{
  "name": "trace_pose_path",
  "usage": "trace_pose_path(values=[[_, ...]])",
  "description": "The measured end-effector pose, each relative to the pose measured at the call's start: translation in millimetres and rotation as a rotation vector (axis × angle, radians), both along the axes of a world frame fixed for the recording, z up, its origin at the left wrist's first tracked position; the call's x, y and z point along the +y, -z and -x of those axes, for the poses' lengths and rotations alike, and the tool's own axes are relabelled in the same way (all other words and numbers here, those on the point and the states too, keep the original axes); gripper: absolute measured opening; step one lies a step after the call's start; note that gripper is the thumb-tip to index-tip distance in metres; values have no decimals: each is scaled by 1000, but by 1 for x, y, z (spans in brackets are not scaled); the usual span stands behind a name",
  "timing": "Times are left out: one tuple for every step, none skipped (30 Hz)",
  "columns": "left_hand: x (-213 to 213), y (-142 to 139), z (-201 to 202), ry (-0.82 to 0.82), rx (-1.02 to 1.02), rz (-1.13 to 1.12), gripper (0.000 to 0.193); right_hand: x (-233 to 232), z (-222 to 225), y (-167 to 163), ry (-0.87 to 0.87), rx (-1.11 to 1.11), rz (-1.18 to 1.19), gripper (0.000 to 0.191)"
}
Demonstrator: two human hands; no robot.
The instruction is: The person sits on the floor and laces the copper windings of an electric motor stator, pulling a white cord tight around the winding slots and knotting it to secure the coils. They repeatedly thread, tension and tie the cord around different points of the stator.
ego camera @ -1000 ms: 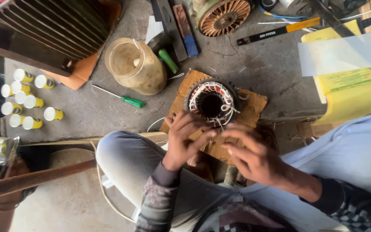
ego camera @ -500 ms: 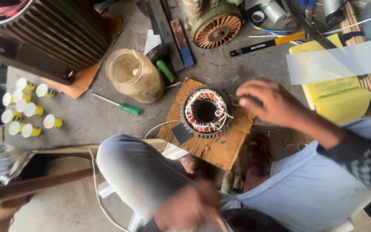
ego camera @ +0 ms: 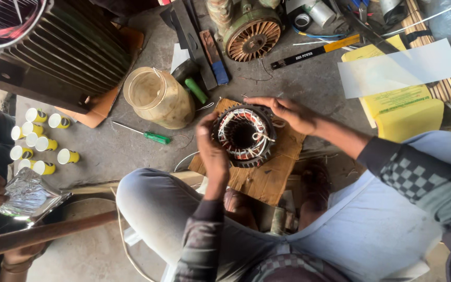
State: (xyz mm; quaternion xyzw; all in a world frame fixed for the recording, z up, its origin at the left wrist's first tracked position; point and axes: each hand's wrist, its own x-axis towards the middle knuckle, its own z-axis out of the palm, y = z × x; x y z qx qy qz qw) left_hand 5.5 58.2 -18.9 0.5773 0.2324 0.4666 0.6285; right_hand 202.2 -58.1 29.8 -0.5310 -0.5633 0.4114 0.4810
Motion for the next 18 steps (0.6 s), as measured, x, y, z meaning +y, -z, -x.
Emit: trace_pose_path(values=[[-2,1,-8,-11,-17,30,53,-2,5,4,42,16,-24,86],[-3,4,-12,-24,-32,62,55,-6,12,10,83,35,-45,86],[-3,7,-13,-17,-42,88,50,-9,17,15,120,52,-66,86],[-1,6,-13,-10,-54,110,46,-13,22,22,182,-11,-93,84],[0,4,-12,-7,-64,138,42,-19,27,27,240,-73,-115,81],[4,0,-12,14,-3,128,41,-23,33,32,296,-134,-143,79],[10,-4,-13,34,55,119,40,-28,38,36,345,3,-87,80],[14,-8,-15,55,115,116,39,-34,44,39,393,140,-22,81],[22,-12,-18,151,164,71,37,-41,53,40,445,283,46,83],[30,-15,-23,249,208,29,36,-51,68,40,508,274,44,84],[39,-18,-31,343,246,-19,35,-59,83,39,568,259,35,86],[47,-19,-40,397,264,-15,33,-63,95,38,627,245,15,88],[53,-20,-49,454,285,-9,32,-68,107,36,670,-66,-26,91],[58,-20,-57,513,312,5,31,-75,121,34,704,-372,-58,95],[62,-20,-62,535,377,-139,30,-80,130,32,722,-676,-83,99],[66,-20,-67,554,441,-281,29,-82,134,30,695,-709,-60,103],[70,-22,-70,570,502,-428,28,-83,136,27,667,-742,-42,106],[71,-24,-73,602,527,-533,26,-82,134,24,641,-781,-30,110]])
